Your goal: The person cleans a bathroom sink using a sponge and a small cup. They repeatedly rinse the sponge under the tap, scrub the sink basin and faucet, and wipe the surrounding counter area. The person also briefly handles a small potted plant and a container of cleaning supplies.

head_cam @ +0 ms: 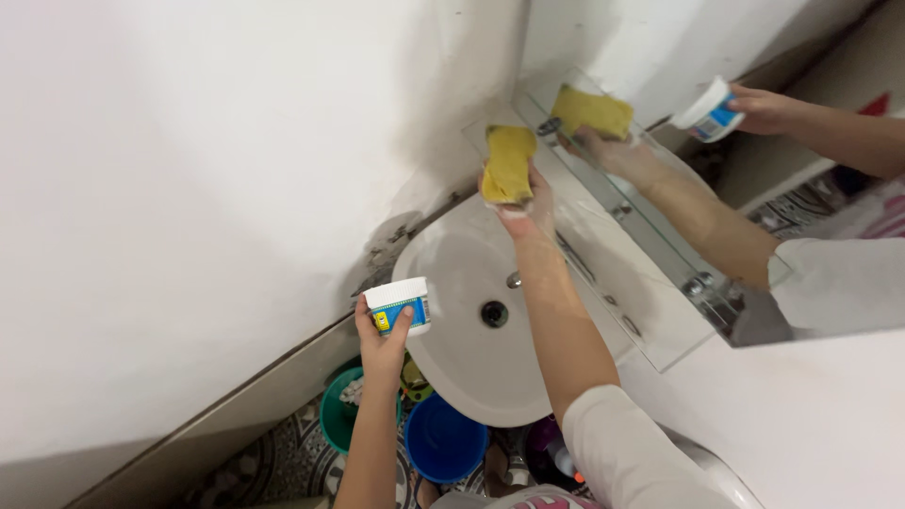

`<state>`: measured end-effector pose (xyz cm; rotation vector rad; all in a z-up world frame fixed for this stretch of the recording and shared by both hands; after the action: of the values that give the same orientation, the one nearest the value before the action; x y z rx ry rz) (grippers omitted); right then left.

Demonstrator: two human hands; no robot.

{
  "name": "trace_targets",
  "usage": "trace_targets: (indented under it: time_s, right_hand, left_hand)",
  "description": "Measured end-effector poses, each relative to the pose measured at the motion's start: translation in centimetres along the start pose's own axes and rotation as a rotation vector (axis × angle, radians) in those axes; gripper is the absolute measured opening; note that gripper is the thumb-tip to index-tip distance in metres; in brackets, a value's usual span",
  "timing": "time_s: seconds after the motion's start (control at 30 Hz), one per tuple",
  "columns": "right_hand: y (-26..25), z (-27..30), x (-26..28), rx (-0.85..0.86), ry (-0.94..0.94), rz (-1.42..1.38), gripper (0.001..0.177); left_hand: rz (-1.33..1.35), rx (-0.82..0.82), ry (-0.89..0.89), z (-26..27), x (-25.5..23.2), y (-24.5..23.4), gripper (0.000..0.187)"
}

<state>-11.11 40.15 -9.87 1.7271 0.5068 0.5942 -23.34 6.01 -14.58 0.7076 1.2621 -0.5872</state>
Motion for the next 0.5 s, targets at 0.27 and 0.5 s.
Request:
trace_targets:
  time_s: [0.27, 0.5]
  right_hand:
    - [2.9, 14.4, 6.0, -0.185, -0.102, -0.04, 0.044]
    - [3.2, 21.2, 6.3, -0.061, -0.033, 0.03, 0.053]
  left_hand:
    - [-0.018, 0.185, -0.032, 0.0, -0.2, 6.0, 0.095]
    - [-0.011, 0.339, -0.089, 1.2, 0.4, 10.5, 0.095]
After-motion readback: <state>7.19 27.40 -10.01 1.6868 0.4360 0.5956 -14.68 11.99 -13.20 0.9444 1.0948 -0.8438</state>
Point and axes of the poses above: each hand's wrist, its own z-axis away from the middle knuckle, its own y-axis out of the palm, x = y × z, the point moved 9 cm from there along -z, towards the middle knuckle, and after that the axes turned 13 degrees about x, right-handed, at the moved point
